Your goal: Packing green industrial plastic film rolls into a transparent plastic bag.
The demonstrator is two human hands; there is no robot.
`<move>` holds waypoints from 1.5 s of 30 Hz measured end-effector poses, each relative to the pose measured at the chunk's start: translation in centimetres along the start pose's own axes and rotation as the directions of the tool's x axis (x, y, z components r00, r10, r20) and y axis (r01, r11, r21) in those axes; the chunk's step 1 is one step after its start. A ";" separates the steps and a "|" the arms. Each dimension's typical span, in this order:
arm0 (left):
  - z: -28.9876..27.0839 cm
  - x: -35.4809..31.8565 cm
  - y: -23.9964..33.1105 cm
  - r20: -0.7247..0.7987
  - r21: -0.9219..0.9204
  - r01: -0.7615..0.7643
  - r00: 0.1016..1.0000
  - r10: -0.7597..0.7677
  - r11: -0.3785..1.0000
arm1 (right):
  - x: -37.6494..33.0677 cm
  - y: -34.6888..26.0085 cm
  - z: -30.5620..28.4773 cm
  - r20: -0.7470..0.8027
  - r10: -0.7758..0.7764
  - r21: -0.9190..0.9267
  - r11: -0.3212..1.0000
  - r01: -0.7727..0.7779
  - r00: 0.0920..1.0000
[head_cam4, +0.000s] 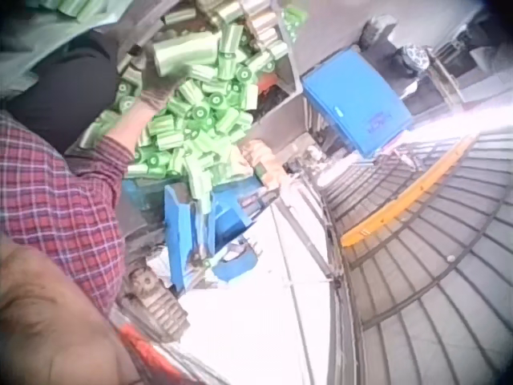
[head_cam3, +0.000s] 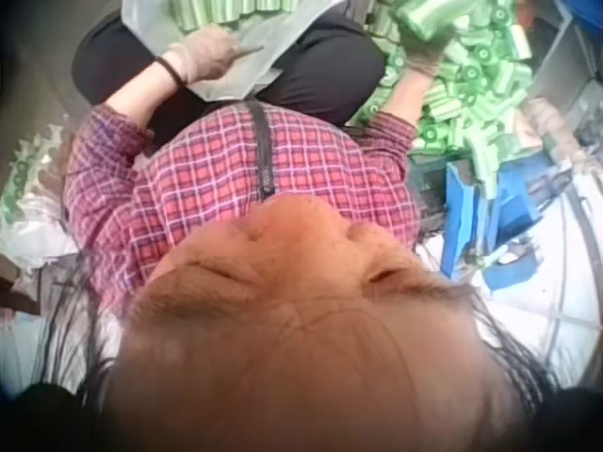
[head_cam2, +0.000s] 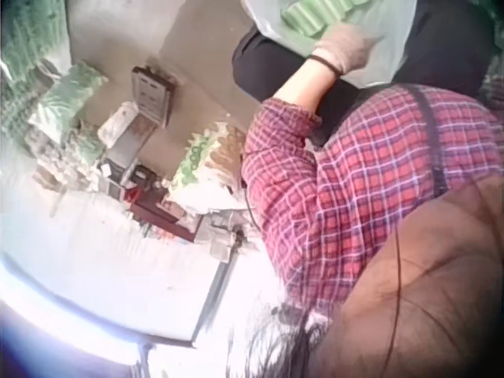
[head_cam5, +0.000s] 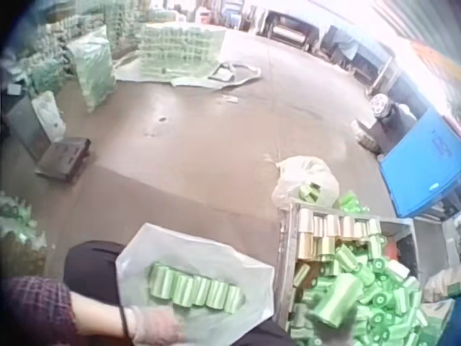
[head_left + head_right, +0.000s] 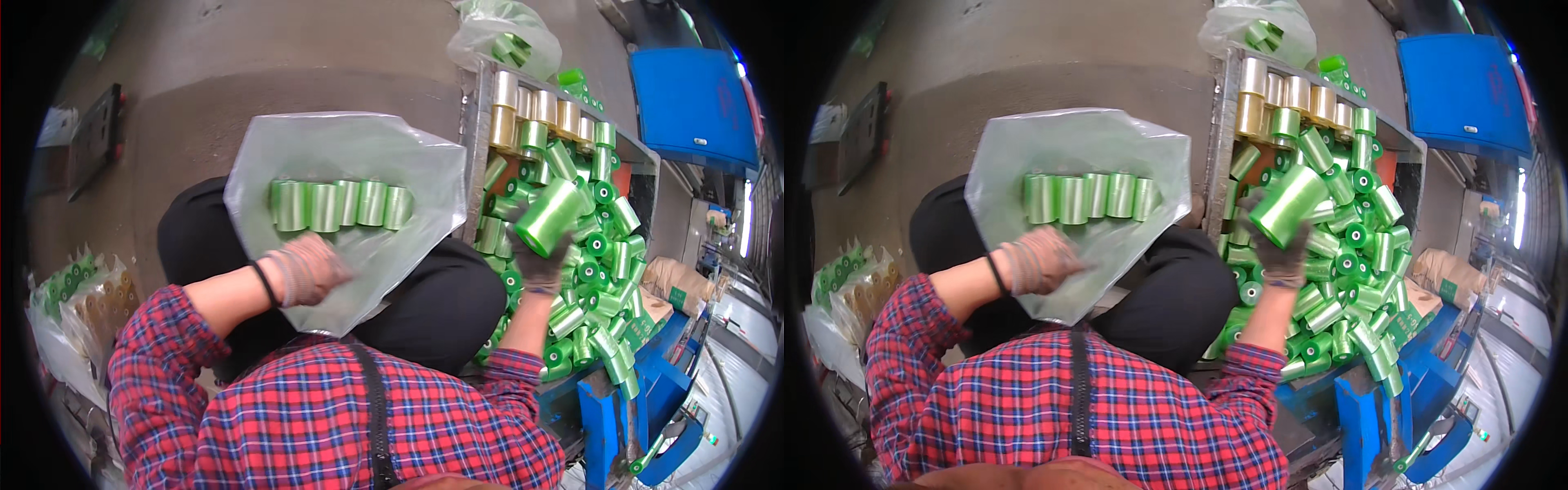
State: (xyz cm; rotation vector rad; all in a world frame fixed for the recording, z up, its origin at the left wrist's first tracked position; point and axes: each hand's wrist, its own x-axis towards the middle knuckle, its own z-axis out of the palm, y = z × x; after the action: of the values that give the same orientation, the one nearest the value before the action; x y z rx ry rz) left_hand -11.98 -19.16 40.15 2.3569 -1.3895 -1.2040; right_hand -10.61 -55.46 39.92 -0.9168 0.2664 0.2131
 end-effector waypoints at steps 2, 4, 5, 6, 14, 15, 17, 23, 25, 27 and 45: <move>-0.2 -0.1 2.1 0.106 -0.072 -0.091 0.990 0.098 0.993 | -0.9 -3.2 5.2 -0.004 -0.015 -0.168 0.986 0.014 1.000; 0.4 -0.4 2.5 0.151 -0.026 -0.089 0.984 0.092 0.996 | -1.1 -3.4 11.7 -0.003 0.096 -0.310 0.946 -0.092 0.995; 0.5 -0.1 2.4 0.135 -0.016 -0.105 0.985 0.106 0.994 | -1.1 -2.0 14.9 -0.007 0.166 -0.353 0.922 -0.158 0.986; 0.4 0.0 2.4 0.147 0.003 -0.078 0.986 0.077 0.997 | -0.5 0.2 15.8 0.001 0.208 -0.561 0.810 -0.171 0.978; 1.7 -1.4 1.2 0.146 0.073 -0.070 0.988 0.058 0.995 | 9.6 25.3 8.9 -0.598 0.048 -0.799 -0.114 -0.590 0.800; 1.8 -2.0 1.0 0.103 0.048 -0.058 0.993 0.053 0.997 | 9.6 26.3 6.6 -0.605 -0.047 -0.784 -0.142 -0.605 0.795; 0.8 -3.1 1.1 0.087 -0.019 -0.034 0.996 0.035 0.999 | 9.2 26.6 5.7 -0.615 -0.013 -0.771 -0.197 -0.605 0.788; 0.5 -1.4 -0.5 -0.045 -0.025 0.031 0.998 -0.032 0.999 | 13.7 19.6 7.9 -0.230 0.663 -0.815 -0.531 0.231 0.712; 0.3 -2.6 -0.7 -0.172 -0.039 0.161 0.971 -0.165 0.986 | 12.6 10.8 18.0 -0.001 0.752 -0.892 -0.298 0.339 0.660; 1.7 -2.8 -1.1 -0.366 -0.027 0.189 0.912 -0.186 0.982 | 14.4 4.6 16.8 -0.073 0.452 -0.992 -0.124 -0.018 0.889; -2.4 1.7 -2.0 0.134 -0.063 0.423 0.901 -0.413 0.904 | 18.0 9.0 -13.1 -0.714 0.148 -0.459 0.640 -0.617 0.685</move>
State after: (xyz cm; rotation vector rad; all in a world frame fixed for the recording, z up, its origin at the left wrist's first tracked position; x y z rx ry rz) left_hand -8.50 -20.00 39.78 2.6396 -0.8471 -1.4945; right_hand 2.06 -59.43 19.92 -1.6606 1.0995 0.4514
